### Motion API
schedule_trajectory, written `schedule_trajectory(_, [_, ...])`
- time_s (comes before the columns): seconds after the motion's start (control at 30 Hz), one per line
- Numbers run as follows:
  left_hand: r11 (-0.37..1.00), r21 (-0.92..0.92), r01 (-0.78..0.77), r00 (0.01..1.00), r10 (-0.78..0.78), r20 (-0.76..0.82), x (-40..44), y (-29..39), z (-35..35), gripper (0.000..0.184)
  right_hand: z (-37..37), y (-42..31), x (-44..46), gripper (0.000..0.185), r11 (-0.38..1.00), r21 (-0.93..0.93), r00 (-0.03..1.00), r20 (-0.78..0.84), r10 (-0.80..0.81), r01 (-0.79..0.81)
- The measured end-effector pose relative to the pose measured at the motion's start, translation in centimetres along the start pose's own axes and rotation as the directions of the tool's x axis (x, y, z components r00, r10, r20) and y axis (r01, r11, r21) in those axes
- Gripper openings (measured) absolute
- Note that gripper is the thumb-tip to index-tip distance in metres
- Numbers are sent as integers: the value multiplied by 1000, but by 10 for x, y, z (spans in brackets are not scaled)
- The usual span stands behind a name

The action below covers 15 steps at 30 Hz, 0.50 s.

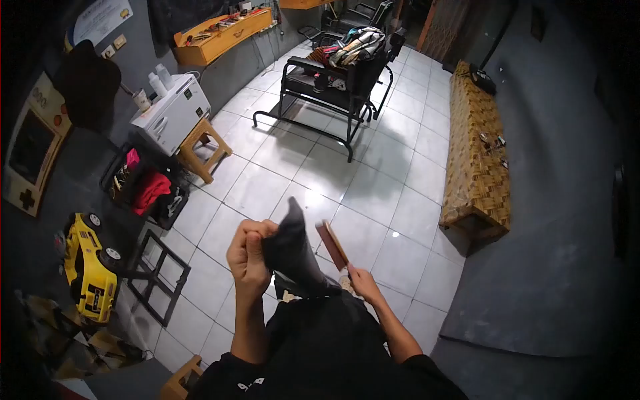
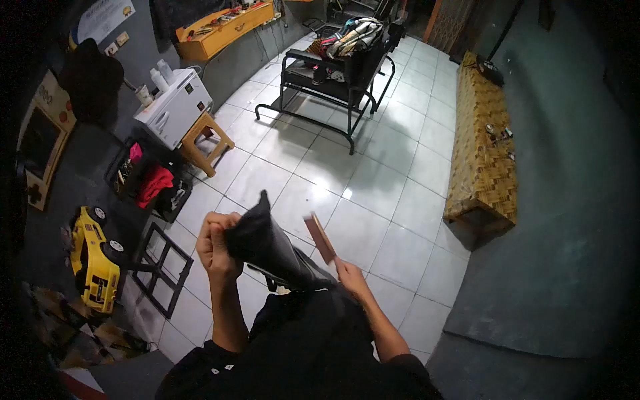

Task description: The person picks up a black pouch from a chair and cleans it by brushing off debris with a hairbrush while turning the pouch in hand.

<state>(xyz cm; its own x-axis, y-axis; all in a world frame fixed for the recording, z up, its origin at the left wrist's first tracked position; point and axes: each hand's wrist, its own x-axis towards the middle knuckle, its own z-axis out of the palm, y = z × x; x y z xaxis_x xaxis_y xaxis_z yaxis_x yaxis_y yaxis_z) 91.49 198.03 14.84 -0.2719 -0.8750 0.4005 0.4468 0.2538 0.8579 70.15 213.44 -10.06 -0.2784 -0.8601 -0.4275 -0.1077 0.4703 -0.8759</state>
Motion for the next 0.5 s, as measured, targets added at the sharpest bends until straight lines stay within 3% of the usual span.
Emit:
schedule_trajectory(0.03, [998, -29, 50, 998, -49, 31, -2, 0, 4, 26, -4, -41, -1, 54, 972, 232, 997, 72, 33, -49])
schedule_trajectory(0.1, [996, -5, 93, 992, -93, 81, -4, 3, 13, 25, -7, -128, -28, 52, 855, 514, 975, 154, -163, 62])
schedule_trajectory(0.13, [998, 4, 56, 987, -56, 148, -3, 3, 14, 25, -10, -142, -32, 55, 841, 524, 941, 198, -276, 137])
schedule_trajectory(0.27, [994, -102, -34, 977, 54, 208, -3, 8, 16, 29, -4, -149, -19, 55, 845, 498, 896, 259, -361, 196])
schedule_trajectory(0.37, [990, -109, -89, 973, 109, 202, -4, 16, 10, 31, 4, -77, 14, 53, 992, -68, 958, 273, -88, 110])
schedule_trajectory(0.4, [988, -128, -84, 972, 109, 206, -5, 17, 7, 32, 5, -47, 20, 56, 967, -251, 965, 238, 110, -49])
schedule_trajectory(0.47, [984, -169, -66, 973, 101, 210, -5, 20, 6, 32, 2, 24, 22, 69, 685, -728, 986, 95, 137, -25])
schedule_trajectory(0.5, [981, -188, -51, 973, 91, 210, -5, 23, 6, 32, -1, 55, 17, 69, 622, -780, 977, 72, 200, -70])
